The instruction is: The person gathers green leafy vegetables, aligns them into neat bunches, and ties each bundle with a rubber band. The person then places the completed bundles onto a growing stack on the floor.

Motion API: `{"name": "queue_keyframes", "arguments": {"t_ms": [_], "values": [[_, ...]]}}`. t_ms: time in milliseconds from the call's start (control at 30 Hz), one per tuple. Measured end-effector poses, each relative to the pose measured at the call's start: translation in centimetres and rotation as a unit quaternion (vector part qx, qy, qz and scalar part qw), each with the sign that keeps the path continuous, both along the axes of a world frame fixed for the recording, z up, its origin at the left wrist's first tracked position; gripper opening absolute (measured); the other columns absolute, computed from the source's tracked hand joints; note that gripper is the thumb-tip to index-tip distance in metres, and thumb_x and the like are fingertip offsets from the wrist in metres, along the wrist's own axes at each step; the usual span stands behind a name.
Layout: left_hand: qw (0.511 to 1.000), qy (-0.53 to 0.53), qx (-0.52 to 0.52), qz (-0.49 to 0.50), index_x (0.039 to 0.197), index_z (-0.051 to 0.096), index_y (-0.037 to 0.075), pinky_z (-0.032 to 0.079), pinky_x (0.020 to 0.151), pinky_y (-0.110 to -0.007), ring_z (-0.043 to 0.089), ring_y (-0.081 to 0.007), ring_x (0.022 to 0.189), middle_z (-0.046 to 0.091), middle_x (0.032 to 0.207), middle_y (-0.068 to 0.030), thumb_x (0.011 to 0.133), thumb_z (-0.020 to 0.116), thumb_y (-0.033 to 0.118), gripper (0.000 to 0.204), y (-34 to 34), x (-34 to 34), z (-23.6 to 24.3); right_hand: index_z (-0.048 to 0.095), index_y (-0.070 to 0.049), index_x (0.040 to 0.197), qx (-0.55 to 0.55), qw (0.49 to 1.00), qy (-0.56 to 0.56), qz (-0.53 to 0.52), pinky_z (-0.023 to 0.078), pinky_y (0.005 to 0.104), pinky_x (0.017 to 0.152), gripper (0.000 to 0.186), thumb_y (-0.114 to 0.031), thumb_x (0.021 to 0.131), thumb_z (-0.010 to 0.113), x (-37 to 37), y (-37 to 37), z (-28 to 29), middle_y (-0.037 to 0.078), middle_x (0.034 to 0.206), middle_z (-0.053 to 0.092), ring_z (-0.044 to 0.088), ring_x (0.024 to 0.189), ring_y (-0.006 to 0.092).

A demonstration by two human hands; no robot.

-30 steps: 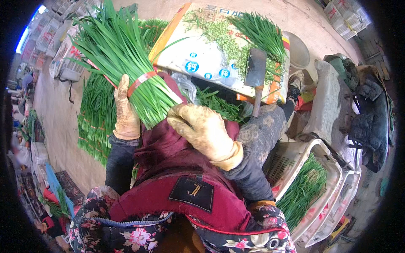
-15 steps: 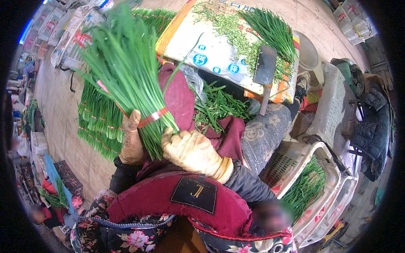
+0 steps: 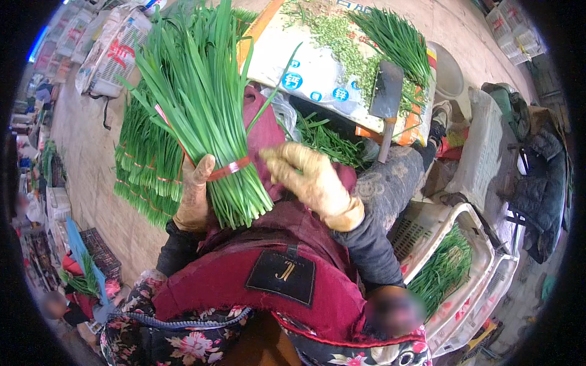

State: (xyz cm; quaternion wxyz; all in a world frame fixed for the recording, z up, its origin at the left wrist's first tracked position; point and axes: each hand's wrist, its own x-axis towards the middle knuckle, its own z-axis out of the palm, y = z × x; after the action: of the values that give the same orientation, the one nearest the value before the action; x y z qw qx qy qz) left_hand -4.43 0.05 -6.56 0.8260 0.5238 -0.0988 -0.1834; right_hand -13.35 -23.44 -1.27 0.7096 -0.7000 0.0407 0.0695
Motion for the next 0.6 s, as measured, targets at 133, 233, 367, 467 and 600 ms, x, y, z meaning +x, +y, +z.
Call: {"name": "queue_keyframes", "arguments": {"t_ms": [133,233,367,467,600], "values": [[0.993,0.116,0.019,0.011,0.130,0.051,0.001,0.059,0.086,-0.037,0.067,-0.0200,0.098,0.064,0.114,-0.0102,0.088,0.071,0.010,0.047,-0.1,-0.2,1.1,0.065,0.001,0.114,-0.107,0.975,-0.194,0.005,0.052,0.0322,0.071,0.025,-0.014,0.094,0.062,3.9,0.3,1.7,0.011,0.089,0.063,0.065,0.075,0.0203],[0.998,0.061,0.024,-0.019,0.133,0.047,0.001,0.058,0.090,-0.042,0.064,-0.0234,0.105,0.061,0.121,-0.0110,0.089,0.070,0.014,0.051,-2.3,-1.5,5.8,0.062,-0.001,0.108,-0.144,0.973,-0.182,0.010,0.052,0.0389,0.073,0.030,-0.026,0.092,0.064,6.3,2.2,2.0,0.016,0.092,0.065,0.066,0.083,0.0303],[0.994,0.107,0.005,0.008,0.133,0.048,0.002,0.058,0.091,-0.043,0.065,-0.0230,0.104,0.063,0.117,-0.0094,0.089,0.070,0.014,0.050,-2.8,-1.8,6.8,0.061,-0.007,0.099,-0.312,0.940,-0.135,-0.011,0.050,0.0395,0.065,0.038,-0.041,0.085,0.071,8.4,4.2,2.5,0.011,0.076,0.064,0.065,0.071,0.0307],[0.993,0.047,0.099,-0.045,0.145,0.033,0.003,0.053,0.096,-0.039,0.059,-0.0258,0.117,0.053,0.133,-0.0144,0.089,0.068,0.033,0.072,-0.6,-0.9,3.6,0.059,-0.006,0.085,-0.305,0.941,-0.143,-0.021,0.049,0.0375,0.058,0.033,-0.035,0.084,0.073,9.1,5.0,1.9,0.010,0.066,0.061,0.063,0.060,0.0259],[0.992,0.054,0.105,-0.049,0.144,0.033,0.002,0.056,0.093,-0.042,0.063,-0.0295,0.111,0.054,0.130,-0.0163,0.090,0.066,0.032,0.070,-0.1,-0.6,3.6,0.059,-0.004,0.075,-0.055,0.997,0.000,0.049,0.045,0.0289,0.049,0.026,-0.024,0.088,0.071,10.0,4.7,2.4,0.005,0.056,0.057,0.055,0.048,0.0130]]}}
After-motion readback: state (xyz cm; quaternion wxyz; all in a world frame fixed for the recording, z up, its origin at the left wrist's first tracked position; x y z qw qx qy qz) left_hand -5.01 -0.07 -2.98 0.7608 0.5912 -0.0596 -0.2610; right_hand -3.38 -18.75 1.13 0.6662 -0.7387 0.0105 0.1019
